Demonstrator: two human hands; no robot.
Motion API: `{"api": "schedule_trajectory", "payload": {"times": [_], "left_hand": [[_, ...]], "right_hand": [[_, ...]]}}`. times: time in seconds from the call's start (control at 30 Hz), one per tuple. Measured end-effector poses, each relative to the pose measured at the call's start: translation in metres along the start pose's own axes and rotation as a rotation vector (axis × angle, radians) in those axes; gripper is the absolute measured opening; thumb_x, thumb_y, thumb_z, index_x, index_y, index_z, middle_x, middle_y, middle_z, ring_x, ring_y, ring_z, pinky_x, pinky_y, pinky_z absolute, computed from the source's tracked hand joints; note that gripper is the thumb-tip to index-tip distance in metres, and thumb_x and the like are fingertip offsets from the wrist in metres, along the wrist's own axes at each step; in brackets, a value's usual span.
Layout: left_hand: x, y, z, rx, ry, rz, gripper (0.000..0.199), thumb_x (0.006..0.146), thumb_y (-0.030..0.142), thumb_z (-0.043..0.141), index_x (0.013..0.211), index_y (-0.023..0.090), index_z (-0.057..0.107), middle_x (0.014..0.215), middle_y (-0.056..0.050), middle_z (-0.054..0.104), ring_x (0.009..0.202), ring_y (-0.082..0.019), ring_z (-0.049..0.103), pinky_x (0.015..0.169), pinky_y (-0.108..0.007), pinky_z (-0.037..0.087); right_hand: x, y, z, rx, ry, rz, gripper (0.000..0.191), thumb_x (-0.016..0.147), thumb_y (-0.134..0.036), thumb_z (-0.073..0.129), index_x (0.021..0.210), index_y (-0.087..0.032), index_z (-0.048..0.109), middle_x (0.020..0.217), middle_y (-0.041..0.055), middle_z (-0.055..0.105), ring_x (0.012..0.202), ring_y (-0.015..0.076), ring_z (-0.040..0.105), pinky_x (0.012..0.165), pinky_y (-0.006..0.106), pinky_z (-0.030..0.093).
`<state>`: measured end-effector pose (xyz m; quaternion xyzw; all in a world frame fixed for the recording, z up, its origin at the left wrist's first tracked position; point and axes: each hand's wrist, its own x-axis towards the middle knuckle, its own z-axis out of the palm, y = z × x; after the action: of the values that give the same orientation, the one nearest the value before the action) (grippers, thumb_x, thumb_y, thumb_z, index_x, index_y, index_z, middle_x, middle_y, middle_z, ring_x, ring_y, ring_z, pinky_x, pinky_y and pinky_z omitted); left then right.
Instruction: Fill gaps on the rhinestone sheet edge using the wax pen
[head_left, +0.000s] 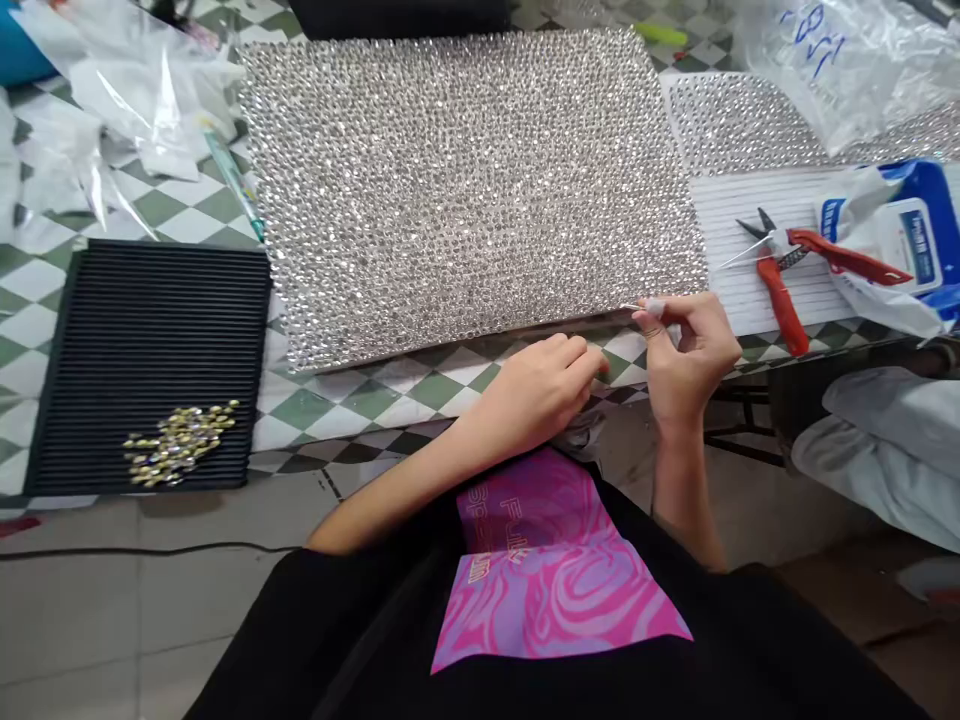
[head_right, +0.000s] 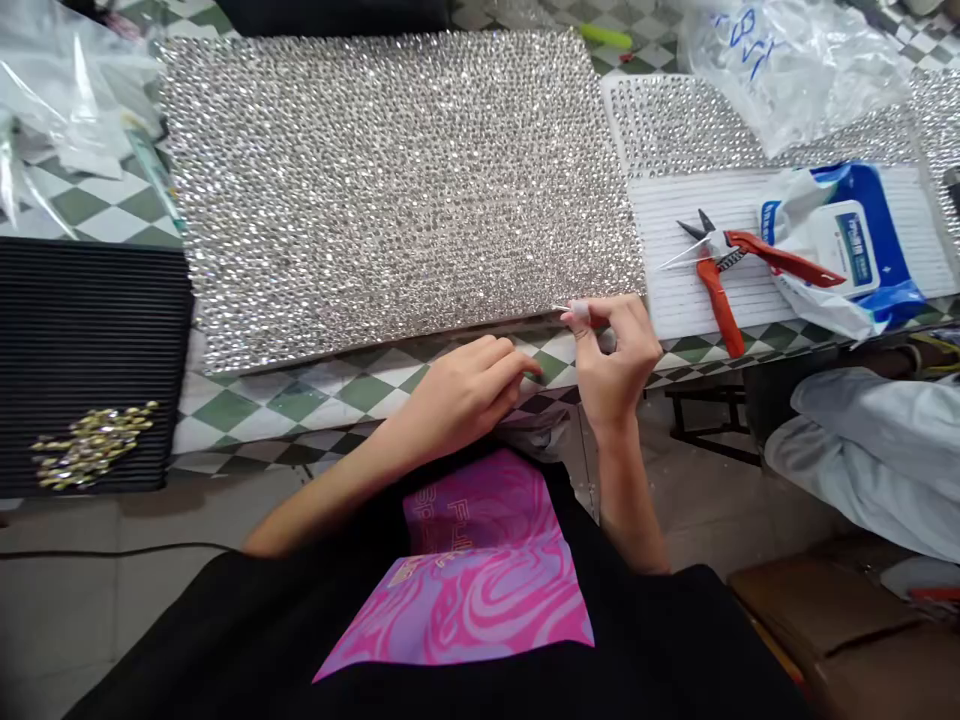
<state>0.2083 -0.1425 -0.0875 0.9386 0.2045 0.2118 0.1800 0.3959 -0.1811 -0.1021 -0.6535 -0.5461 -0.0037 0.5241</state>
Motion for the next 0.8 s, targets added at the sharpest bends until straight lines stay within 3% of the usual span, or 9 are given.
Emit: {"api": "schedule_trajectory", "payload": {"times": [0.2, 0.47, 0.8], "left_hand": [[-0.0006, 0.0006, -0.0019, 0.002, 0.029, 0.019, 0.02, 0.103, 0.014, 0.044, 0.104, 0.014, 0.064, 0.088, -0.004, 0.064, 0.083, -0.018, 0.057, 0.075, -0.028, 0.045], [-0.0011, 0.001, -0.0033, 0.003, -0.058, 0.004, 0.026, 0.104, 0.015, 0.038, 0.107, 0.014, 0.063, 0.091, -0.005, 0.064, 0.087, -0.019, 0.057, 0.078, -0.031, 0.046], [-0.0009, 0.0022, -0.0051, -0.016, -0.081, -0.004, 0.028, 0.105, 0.015, 0.036, 0.104, 0.014, 0.064, 0.091, -0.006, 0.063, 0.087, -0.019, 0.055, 0.077, -0.032, 0.045]], "right_hand": [[0.0019, -0.0042, 0.0028, -0.031, 0.047, 0.0, 0.014, 0.088, -0.027, 0.077, 0.081, -0.018, 0.069, 0.079, 0.0001, 0.066, 0.073, 0.0127, 0.058, 0.069, 0.028, 0.047], [0.0015, -0.0067, 0.0022, -0.08, 0.066, 0.018, 0.015, 0.086, -0.021, 0.077, 0.077, -0.022, 0.065, 0.077, 0.0004, 0.066, 0.073, 0.0159, 0.058, 0.07, 0.032, 0.045], [0.0072, -0.006, 0.0024, -0.183, 0.042, 0.012, 0.02, 0.089, -0.027, 0.072, 0.073, -0.021, 0.061, 0.074, 0.0016, 0.056, 0.074, 0.0172, 0.053, 0.074, 0.034, 0.043]]}}
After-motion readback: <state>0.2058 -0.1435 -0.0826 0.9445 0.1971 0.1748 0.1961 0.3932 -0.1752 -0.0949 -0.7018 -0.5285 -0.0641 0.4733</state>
